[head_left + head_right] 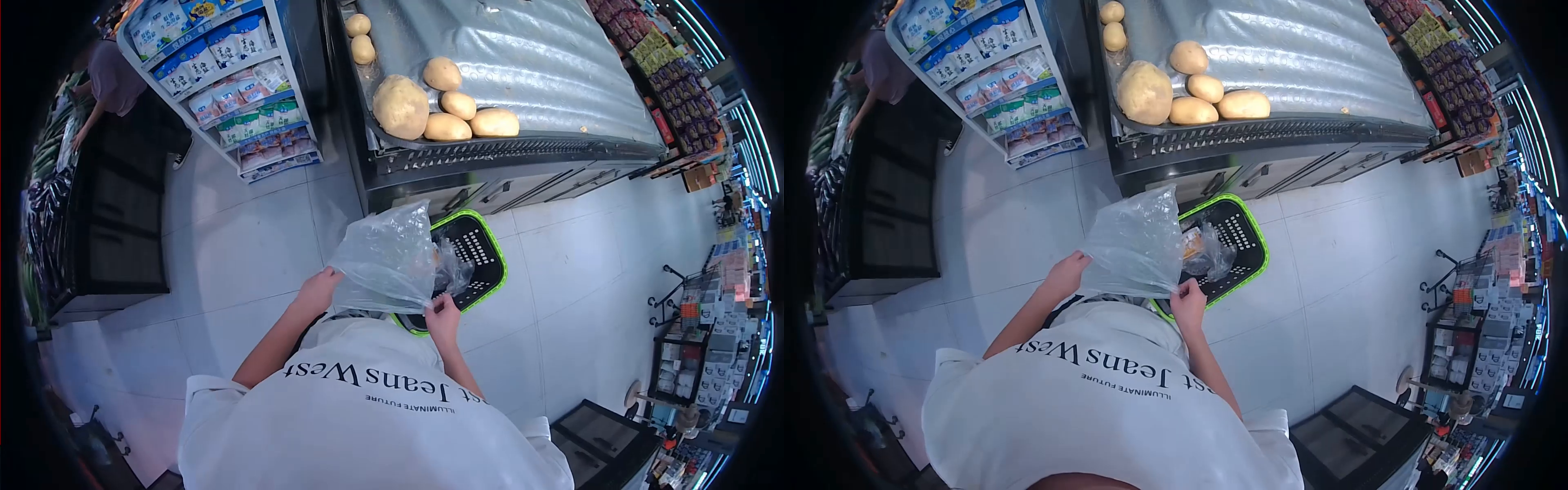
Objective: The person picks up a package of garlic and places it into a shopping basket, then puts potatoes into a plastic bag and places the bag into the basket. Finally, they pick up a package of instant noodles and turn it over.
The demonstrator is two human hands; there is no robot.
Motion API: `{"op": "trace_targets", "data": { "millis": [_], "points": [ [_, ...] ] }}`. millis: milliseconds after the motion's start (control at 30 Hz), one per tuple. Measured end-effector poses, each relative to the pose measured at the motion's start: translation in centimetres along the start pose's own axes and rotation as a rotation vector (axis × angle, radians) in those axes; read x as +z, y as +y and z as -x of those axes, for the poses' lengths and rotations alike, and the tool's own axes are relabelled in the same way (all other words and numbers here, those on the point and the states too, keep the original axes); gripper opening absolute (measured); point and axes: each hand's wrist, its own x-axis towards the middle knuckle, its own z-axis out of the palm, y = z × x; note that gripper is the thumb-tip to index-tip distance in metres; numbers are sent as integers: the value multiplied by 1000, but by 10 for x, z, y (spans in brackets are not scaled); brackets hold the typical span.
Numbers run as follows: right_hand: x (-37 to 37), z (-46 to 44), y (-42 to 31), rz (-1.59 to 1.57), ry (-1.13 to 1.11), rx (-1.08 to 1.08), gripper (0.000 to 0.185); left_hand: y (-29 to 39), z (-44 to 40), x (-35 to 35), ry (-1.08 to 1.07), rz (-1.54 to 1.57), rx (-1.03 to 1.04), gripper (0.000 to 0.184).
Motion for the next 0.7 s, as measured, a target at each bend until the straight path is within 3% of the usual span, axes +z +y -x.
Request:
{"op": "trace_targets", "data": {
  "millis": [133, 233, 433, 533, 700],
  "points": [
    [-14, 8, -6, -41, 37, -39, 19, 32, 17, -20, 117, -35, -18, 42],
    [-27, -10, -16, -25, 14, -145, 23, 57, 8, -54, 348, -86, 117, 43],
    [-76, -33, -84, -156, -39, -142, 34, 94, -12, -146, 177, -134, 197, 51],
    [-83, -29, -116, -218, -11, -163, 32, 89, -26, -175, 269, -93, 396, 55],
    [-68, -40, -157, -220, -44, -83, 34, 80, -58, -231, 229, -197, 586, 60]
  ]
}}
